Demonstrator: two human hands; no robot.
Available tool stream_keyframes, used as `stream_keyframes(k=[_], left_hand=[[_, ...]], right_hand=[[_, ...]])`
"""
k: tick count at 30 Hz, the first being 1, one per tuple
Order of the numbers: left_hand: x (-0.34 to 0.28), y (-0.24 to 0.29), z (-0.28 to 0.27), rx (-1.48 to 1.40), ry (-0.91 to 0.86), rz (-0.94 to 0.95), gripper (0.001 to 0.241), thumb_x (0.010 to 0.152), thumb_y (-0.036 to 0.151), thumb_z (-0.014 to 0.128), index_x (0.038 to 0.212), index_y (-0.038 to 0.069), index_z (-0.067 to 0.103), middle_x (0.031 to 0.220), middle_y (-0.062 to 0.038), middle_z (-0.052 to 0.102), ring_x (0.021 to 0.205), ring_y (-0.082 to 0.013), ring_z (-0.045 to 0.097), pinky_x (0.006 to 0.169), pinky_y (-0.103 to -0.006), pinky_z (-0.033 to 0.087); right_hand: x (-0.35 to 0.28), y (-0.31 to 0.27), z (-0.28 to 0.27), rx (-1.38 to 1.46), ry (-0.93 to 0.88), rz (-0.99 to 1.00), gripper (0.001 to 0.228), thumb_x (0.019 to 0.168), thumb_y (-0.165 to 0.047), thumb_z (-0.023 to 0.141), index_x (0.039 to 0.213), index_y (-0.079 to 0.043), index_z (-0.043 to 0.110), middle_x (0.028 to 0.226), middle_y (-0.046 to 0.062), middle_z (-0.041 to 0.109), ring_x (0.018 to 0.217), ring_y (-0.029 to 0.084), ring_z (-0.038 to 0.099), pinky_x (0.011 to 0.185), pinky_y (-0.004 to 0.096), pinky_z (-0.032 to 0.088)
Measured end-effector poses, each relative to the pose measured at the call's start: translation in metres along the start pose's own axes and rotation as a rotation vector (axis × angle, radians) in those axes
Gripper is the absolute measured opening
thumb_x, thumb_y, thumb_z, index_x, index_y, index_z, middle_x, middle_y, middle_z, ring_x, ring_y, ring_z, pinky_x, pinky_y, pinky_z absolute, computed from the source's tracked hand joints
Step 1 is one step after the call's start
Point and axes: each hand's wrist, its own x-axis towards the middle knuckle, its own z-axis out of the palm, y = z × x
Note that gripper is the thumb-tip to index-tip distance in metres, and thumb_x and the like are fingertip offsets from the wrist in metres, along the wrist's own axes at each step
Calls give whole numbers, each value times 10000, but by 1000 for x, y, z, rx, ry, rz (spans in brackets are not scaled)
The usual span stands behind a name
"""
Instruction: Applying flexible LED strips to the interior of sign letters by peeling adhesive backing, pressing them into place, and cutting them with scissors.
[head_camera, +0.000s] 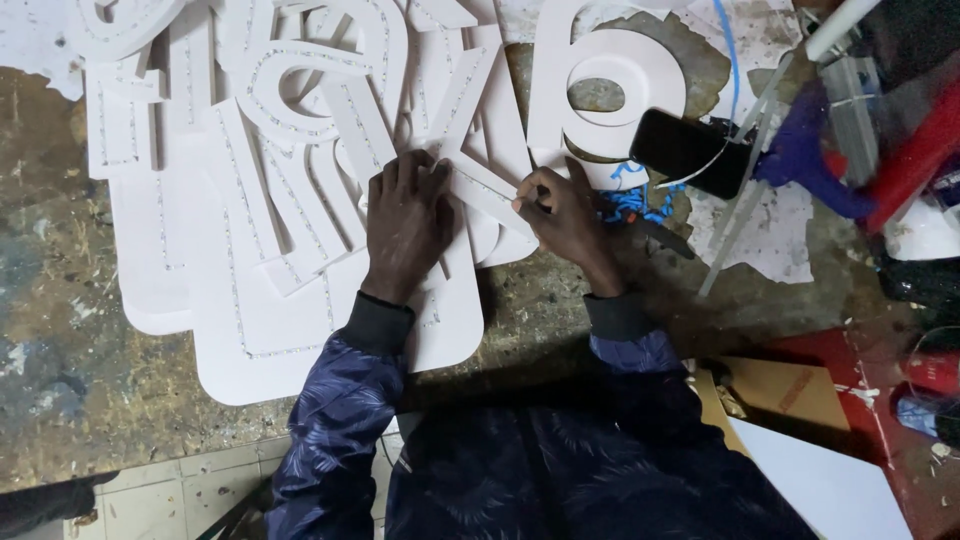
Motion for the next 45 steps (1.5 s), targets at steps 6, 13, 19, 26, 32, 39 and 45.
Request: stream_keyframes(k=[6,13,19,26,32,39,45], left_hand=[[1,1,-2,-23,5,-3,439,923,163,800,1362,166,782,1326,-49,571,1318,-326,625,1082,-483,493],[-2,5,5,-21,-17,-15,462,918,182,797,1379,165,772,1332,-47,577,1332,-328,616,1089,-485,482],[-9,56,32,-126,-111,149,541,979,167,766,1503,51,699,1521,-234,617,1511,-509,534,1193,-588,472],[-17,61,51,-144,-185,290,495,1050,234,688,1523,90,705,1488,-126,616,1482,-388,553,1199,-515,469],[-21,60,49,-177,-222,295,518,1077,254,688,1587,164,686,1521,-118,610,1508,-391,536,1235,-519,424],[-22,58,53,-120,-373,255,739,902,324,901,1604,268,674,1629,-97,544,1606,-378,431,1308,-537,355],[-22,74,57,26,-348,302,743,879,319,940,1578,289,690,1594,-119,556,1589,-404,437,1308,-585,314]], right_hand=[[-9,-59,-15,145,-3,60,155,1053,-31,728,1186,44,754,579,124,684,454,207,721,531,297,594],[-7,-65,-17,125,-77,137,166,1029,-73,708,1160,20,749,621,111,704,490,181,726,512,272,577],[-5,-74,-23,-99,-78,212,223,1033,-164,750,1179,4,738,661,152,740,455,187,722,680,270,649],[-25,-34,-45,34,-165,163,267,1071,-163,729,1251,33,759,1024,298,731,665,319,836,984,509,617],[-44,-17,-56,82,-232,255,315,1090,-105,669,1321,100,733,863,251,824,754,311,848,783,437,669],[-40,-31,-47,-29,-217,324,298,1049,-150,676,1327,-68,746,805,104,825,731,224,842,742,359,662],[-46,-16,-41,-123,-184,281,259,1078,-165,705,1306,-50,745,821,116,843,756,268,855,730,392,657]])
